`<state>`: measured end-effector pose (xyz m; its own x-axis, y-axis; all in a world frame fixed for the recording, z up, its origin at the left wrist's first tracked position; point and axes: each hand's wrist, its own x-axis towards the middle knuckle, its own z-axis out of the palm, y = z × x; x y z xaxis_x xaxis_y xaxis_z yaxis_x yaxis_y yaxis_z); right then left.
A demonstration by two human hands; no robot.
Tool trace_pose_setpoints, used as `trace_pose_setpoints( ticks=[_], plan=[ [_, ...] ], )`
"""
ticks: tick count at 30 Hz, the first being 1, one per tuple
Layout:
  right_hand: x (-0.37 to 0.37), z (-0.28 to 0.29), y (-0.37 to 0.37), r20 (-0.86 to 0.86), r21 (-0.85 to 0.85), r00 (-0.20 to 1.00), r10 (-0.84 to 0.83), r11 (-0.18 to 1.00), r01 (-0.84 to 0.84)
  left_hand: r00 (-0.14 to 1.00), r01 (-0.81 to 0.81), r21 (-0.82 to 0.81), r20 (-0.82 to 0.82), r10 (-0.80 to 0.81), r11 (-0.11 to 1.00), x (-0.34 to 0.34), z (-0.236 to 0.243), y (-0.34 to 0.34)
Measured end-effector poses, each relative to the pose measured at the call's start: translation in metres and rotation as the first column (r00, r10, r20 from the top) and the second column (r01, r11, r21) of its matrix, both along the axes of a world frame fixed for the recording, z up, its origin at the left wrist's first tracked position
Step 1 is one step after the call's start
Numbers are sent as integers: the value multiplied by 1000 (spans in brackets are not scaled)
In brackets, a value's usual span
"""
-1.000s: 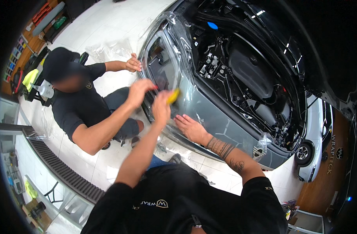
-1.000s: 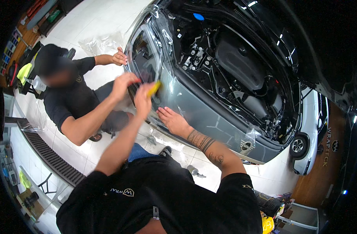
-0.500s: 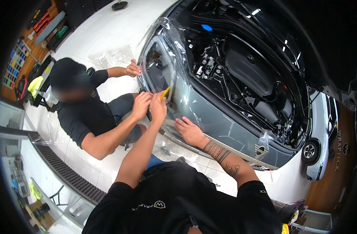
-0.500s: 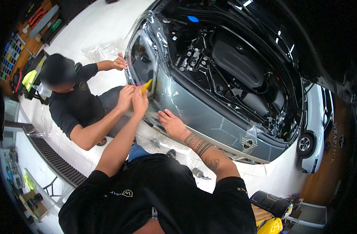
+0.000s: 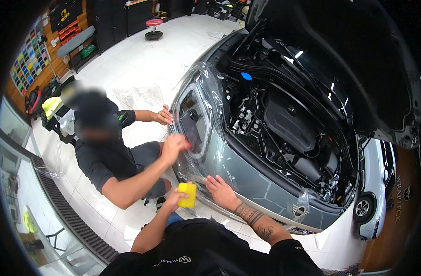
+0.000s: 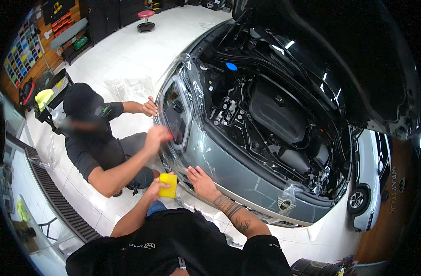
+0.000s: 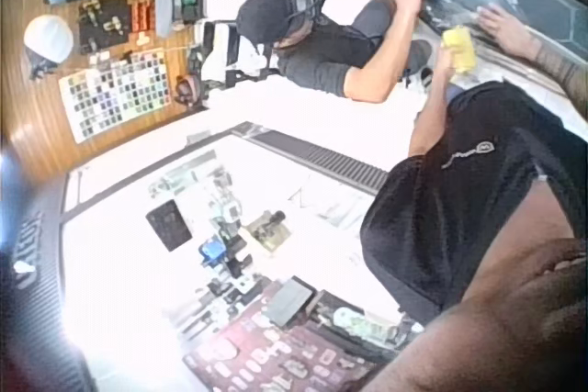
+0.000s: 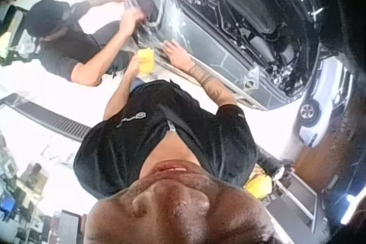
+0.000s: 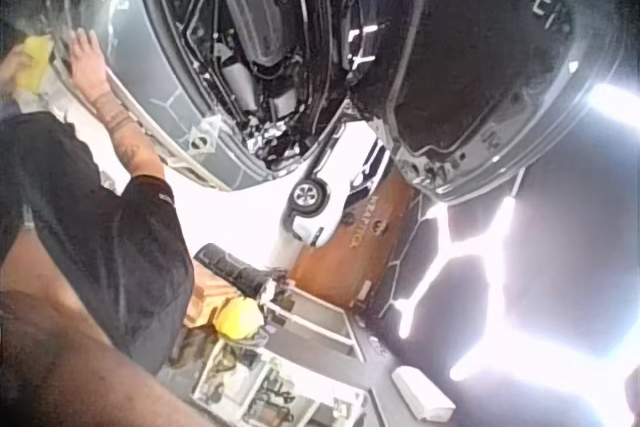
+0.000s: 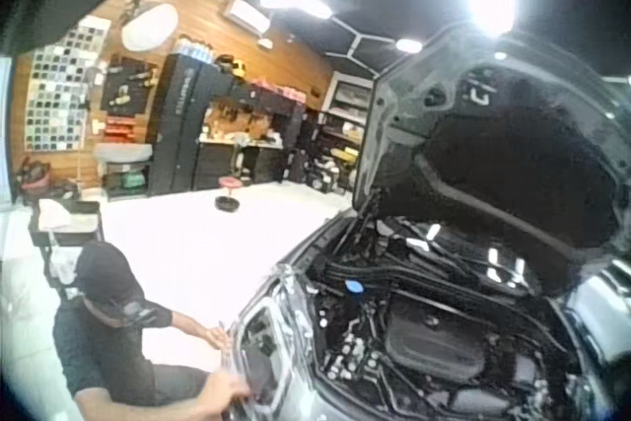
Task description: The person applies a transparent protective film to the front bumper and grille of a car. They use a squeegee to smooth the film and a utility knife to trim the edges, working in coordination with a coworker who assists with the headlight area.
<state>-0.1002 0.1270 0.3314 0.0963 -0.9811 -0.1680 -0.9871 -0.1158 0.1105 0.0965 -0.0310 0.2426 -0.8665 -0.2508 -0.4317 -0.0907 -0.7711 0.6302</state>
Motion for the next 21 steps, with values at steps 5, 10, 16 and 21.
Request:
trace_pose_setpoints(
  ticks=[5,10,16,21],
  plan=[
    [5,-1,0,-22,-4,1000,-17,1000,17,968,0,96,-250,24,995,-33,44,-21],
    [5,-1,-1,6,-18,1000,-27,999,27,949,-289,-435,-249,194,853,-88,50,-45],
    [7,4,-1,53,-16,997,-55,998,56,913,-254,-931,-141,384,261,-126,78,-30],
    [9,4,1,91,-30,993,-76,996,79,928,-231,-916,-108,355,327,-112,67,5]
  ],
)
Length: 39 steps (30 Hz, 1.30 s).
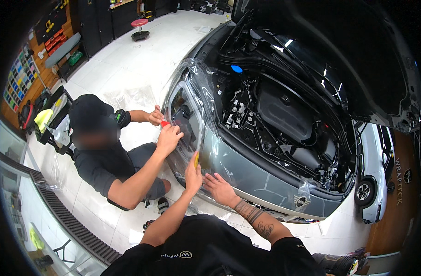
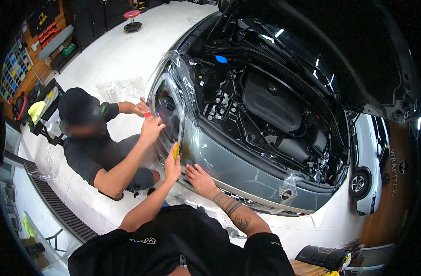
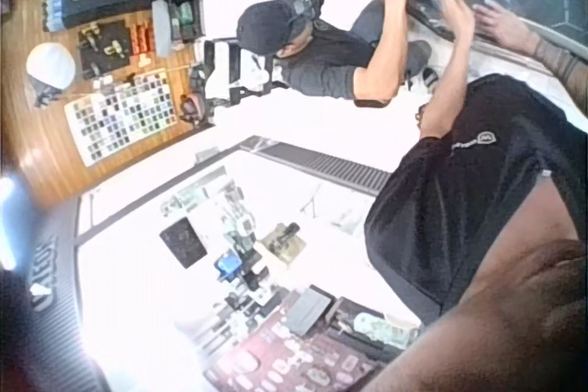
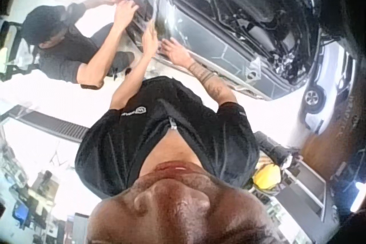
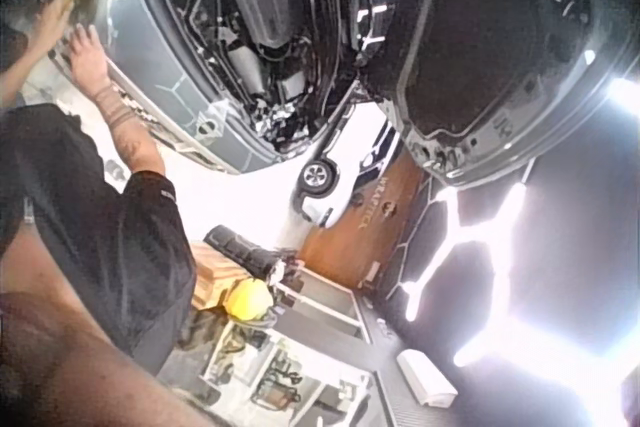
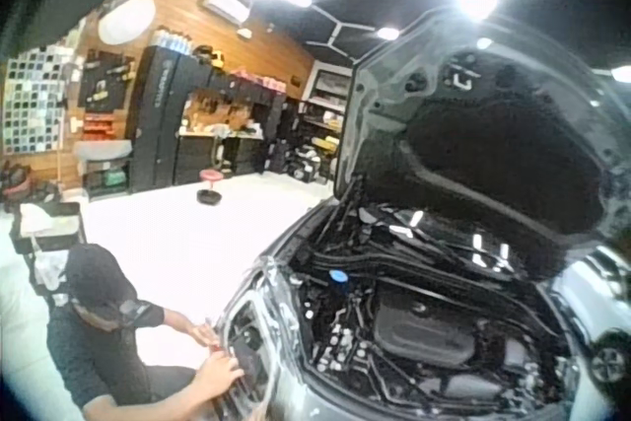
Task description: The person applies a transparent protective film to the front bumper and grille of a car. They use a squeegee to smooth the film and a utility knife to trim the edges, working in coordination with a coworker who assists with the headlight area.
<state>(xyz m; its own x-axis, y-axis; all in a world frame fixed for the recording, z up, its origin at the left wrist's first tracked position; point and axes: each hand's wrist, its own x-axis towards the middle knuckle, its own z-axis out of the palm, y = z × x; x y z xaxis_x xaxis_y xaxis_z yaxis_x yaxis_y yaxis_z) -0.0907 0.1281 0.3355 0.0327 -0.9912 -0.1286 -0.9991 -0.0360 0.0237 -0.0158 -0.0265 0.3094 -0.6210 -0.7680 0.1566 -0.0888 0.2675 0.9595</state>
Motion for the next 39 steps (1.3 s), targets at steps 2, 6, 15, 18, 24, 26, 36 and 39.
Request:
trace_pose_setpoints(
  ticks=[2,6,15,18,24,26,36,39],
  plan=[
    [0,-2,-1,8,-21,1000,-6,1000,6,1000,-9,64,3,9,998,2,-10,2],
    [-1,-3,1,12,-33,1000,-14,999,14,999,-38,72,5,38,997,2,1,0],
    [1,-1,2,-17,-43,1000,-7,999,6,1000,18,222,21,-23,975,-4,-1,-5],
    [2,-1,1,-26,-43,1000,0,999,-1,997,17,311,-76,7,950,-4,-18,-8],
    [1,-2,3,-18,-18,1000,-14,1000,13,992,43,499,-127,24,866,5,-28,-10],
    [0,-2,2,-12,-19,1000,-17,1000,17,994,54,521,-113,6,852,5,-27,-10],
    [1,3,-3,0,-20,1000,-24,999,24,999,21,252,-54,-7,968,11,-30,-68],
    [0,4,-2,-6,27,999,-42,999,42,989,-82,-24,-124,79,996,-30,4,-139]
  ],
)
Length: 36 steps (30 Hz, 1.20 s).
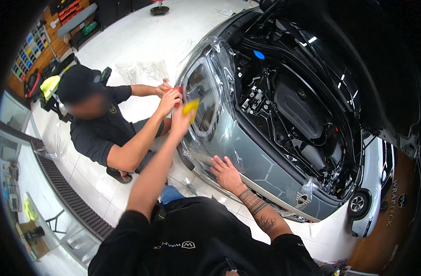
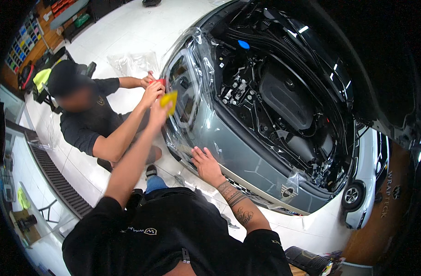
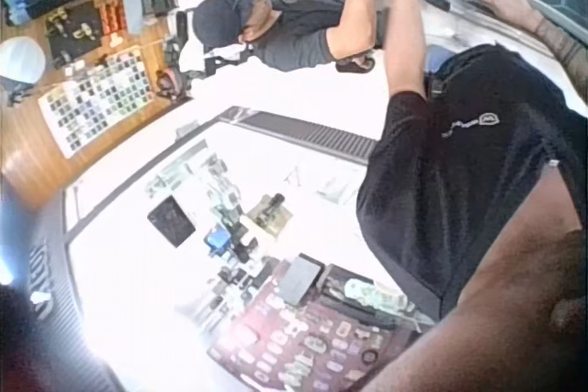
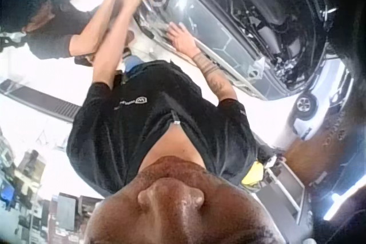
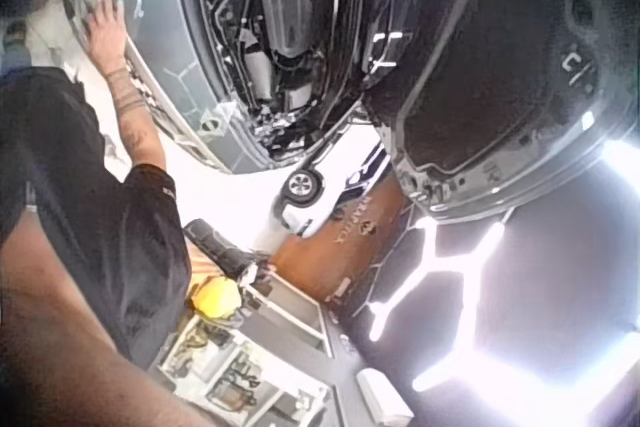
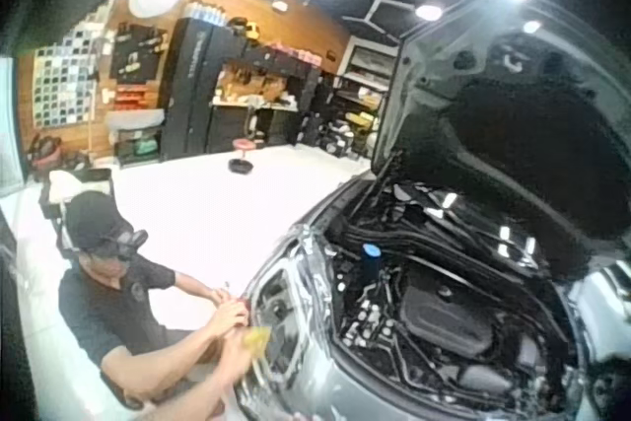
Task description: The person applies a transparent protective film to the front bumper and grille of a car. They use a squeegee to smooth the film and a utility knife to trim the edges, working in coordination with a coworker who assists with the headlight area.
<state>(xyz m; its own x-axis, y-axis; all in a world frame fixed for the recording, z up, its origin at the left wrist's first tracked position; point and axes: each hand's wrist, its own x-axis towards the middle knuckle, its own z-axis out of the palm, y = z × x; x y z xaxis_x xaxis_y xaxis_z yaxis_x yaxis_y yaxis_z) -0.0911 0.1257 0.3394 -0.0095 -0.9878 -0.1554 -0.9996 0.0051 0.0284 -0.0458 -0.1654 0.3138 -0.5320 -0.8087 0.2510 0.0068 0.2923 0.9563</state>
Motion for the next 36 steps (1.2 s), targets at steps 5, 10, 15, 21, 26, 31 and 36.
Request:
trace_pose_setpoints(
  ticks=[5,10,15,21,26,31,36],
  plan=[
    [7,8,-10,27,28,1000,-3,1000,2,991,-108,-362,38,130,926,-63,75,-113],
    [5,-2,-4,1,32,1000,-14,999,14,959,-64,-492,211,190,868,-73,17,-21],
    [6,-5,-2,28,25,997,-71,997,70,951,203,-217,276,-139,955,25,2,137],
    [10,6,-4,-2,35,1000,-12,999,12,881,423,289,91,-465,859,80,-34,112],
    [10,9,-4,-22,58,1000,-20,998,21,969,231,701,-103,-225,675,101,-44,108],
    [11,3,-2,5,2,1000,-29,1000,29,981,187,708,-96,-170,681,121,-59,121],
    [14,-1,4,58,-65,996,-64,996,68,975,137,782,2,-222,608,141,-62,138]
  ],
)
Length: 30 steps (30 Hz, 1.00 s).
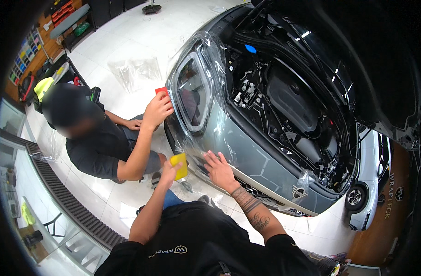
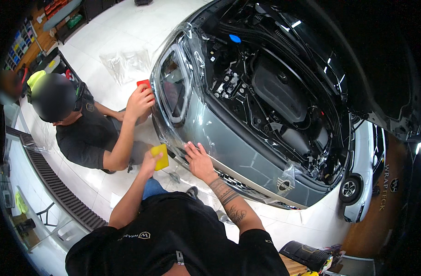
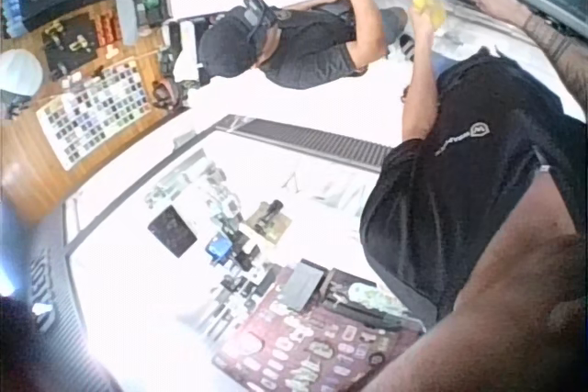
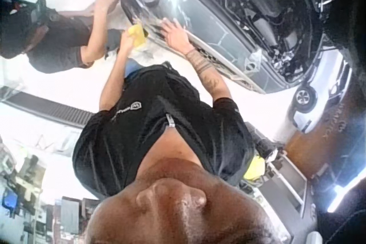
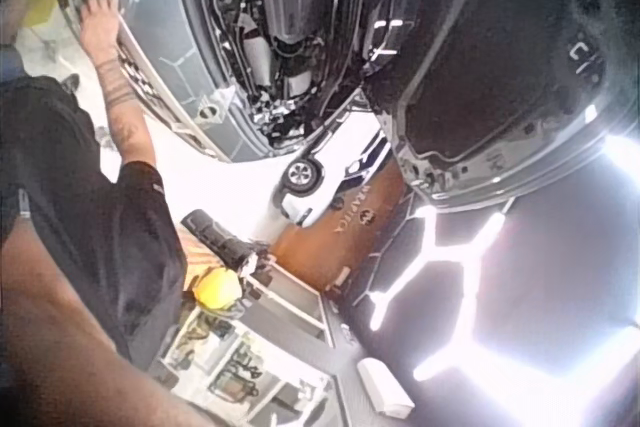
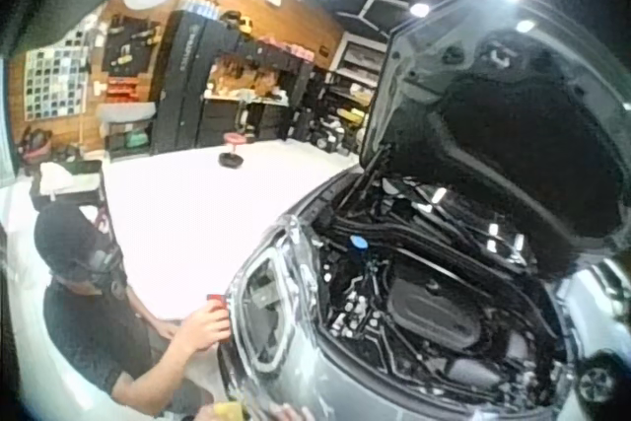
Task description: The person applies a transparent protective film to the front bumper and grille of a car. They use a squeegee to smooth the film and a utility knife to trim the edges, working in coordination with a coworker who assists with the headlight area.
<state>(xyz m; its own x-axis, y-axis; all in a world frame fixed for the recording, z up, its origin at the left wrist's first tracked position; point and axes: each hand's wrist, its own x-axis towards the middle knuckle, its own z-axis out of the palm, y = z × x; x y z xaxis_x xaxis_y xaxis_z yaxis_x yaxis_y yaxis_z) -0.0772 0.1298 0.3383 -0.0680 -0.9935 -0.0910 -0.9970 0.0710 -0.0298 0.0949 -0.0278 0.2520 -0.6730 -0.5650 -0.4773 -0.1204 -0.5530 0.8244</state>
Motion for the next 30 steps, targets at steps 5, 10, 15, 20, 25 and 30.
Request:
trace_pose_setpoints(
  ticks=[5,10,15,20,25,30],
  plan=[
    [0,-4,-1,6,-32,1000,-21,999,21,994,105,-202,32,-101,974,1,5,-7],
    [7,-9,0,16,-60,998,-66,996,67,983,182,-519,104,-150,835,-27,31,-37],
    [7,-10,2,29,-78,995,-93,992,95,974,211,-654,80,-211,726,-60,47,-58],
    [7,-26,8,-46,-142,997,-64,988,57,951,257,-611,21,-310,749,-58,-1,-42],
    [6,-9,7,-20,-100,994,-103,990,100,887,461,-498,242,-393,734,-18,-20,1],
    [3,-14,8,-19,-140,994,-109,984,105,832,553,-476,271,-484,684,-15,38,4]
  ],
)
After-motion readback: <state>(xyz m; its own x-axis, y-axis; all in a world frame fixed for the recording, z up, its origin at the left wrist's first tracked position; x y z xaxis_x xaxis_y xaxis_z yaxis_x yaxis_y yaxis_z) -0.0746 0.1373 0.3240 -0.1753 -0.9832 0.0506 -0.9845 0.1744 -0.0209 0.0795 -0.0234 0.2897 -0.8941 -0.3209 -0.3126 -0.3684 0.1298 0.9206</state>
